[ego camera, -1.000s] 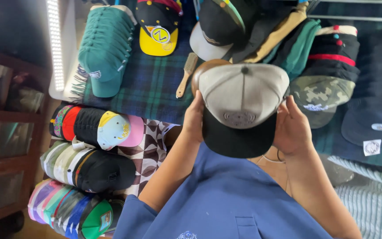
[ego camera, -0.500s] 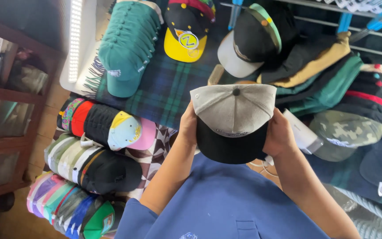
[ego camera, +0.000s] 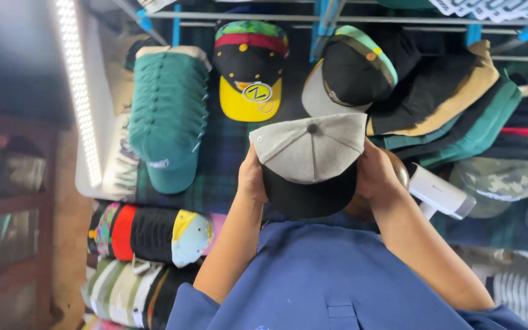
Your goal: Cleaning a collection of baseball caps using a brush and a handheld blower to remove dust and lint.
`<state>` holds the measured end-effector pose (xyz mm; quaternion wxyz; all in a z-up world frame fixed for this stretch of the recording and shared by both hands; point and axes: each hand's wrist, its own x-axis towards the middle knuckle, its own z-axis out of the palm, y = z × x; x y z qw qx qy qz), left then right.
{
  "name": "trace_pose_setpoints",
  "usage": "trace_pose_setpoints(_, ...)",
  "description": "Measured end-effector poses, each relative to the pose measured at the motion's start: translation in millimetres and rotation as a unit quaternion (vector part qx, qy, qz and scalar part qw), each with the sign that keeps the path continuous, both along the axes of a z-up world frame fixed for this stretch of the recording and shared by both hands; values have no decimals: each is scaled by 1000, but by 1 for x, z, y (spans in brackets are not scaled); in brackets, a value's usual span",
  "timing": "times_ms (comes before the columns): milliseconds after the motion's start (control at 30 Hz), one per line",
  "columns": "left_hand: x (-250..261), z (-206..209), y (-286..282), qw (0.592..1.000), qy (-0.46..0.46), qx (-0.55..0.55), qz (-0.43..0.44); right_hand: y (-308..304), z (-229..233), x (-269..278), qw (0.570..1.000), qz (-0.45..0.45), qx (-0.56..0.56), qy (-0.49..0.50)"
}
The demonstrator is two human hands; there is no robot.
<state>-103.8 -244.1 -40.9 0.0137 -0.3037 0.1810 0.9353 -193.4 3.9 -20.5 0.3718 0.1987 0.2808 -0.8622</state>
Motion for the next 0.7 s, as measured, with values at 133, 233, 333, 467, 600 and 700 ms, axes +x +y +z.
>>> trace_pose_setpoints(133,-39,-6,-10,998,-3,6,-60,8,-6,-1,997,-73,8,-4)
trace_pose_setpoints(233,-60,-12,-6,994,-6,13,-104,22,-11,5,991,-133,18,-8)
trace_pose_setpoints(333,-69,-19,10,989,-11,21,-145,38,-15,15,981,-190,28,-14)
trace_pose_setpoints(467,-77,-25,33,982,-8,27,-186,63,-18,30,966,-254,39,-13)
trace_pose_setpoints(600,-75,-32,58,978,-18,34,-207,93,-25,43,953,-298,50,-24)
trace_pose_setpoints(700,-72,-29,75,977,-11,26,-212,120,-27,60,947,-318,44,-19)
